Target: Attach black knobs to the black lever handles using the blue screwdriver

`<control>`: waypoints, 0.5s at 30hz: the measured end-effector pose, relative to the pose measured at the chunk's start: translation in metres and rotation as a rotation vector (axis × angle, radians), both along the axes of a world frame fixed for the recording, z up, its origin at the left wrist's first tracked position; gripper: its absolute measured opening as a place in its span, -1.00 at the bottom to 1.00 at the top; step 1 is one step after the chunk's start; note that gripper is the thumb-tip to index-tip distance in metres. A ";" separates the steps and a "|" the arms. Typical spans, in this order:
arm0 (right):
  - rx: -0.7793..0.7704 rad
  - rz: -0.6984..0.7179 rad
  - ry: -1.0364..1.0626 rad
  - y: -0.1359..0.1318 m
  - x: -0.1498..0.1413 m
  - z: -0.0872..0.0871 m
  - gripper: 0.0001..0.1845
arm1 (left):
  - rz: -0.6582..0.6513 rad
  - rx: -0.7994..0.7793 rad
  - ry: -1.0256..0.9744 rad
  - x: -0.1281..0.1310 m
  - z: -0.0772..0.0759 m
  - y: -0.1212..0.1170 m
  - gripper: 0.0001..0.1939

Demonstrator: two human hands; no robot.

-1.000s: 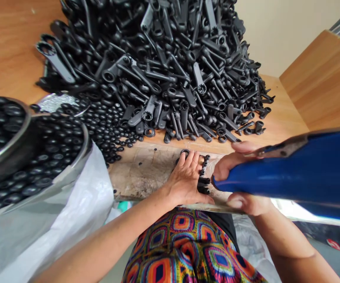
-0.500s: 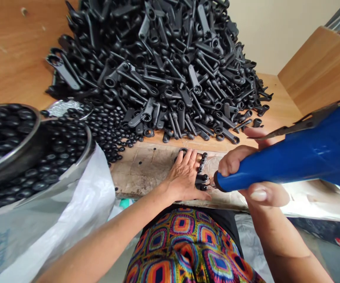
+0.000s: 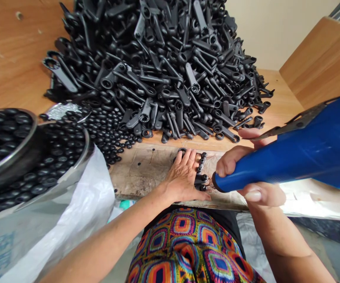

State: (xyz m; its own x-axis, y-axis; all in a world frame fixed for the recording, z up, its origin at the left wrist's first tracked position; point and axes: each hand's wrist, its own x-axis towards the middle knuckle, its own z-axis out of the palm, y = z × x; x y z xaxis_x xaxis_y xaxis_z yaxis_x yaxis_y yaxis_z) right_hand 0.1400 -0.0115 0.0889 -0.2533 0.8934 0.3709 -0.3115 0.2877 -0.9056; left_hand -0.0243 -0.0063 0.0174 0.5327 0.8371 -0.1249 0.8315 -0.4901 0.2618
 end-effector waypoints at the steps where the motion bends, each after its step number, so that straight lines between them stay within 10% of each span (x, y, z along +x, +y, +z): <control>1: 0.001 0.009 -0.003 0.000 0.000 0.000 -0.25 | 0.001 -0.004 0.003 0.000 0.001 0.000 0.13; 15: 0.044 0.026 -0.176 -0.002 -0.008 0.002 -0.41 | -0.025 0.118 0.005 -0.001 -0.013 0.001 0.00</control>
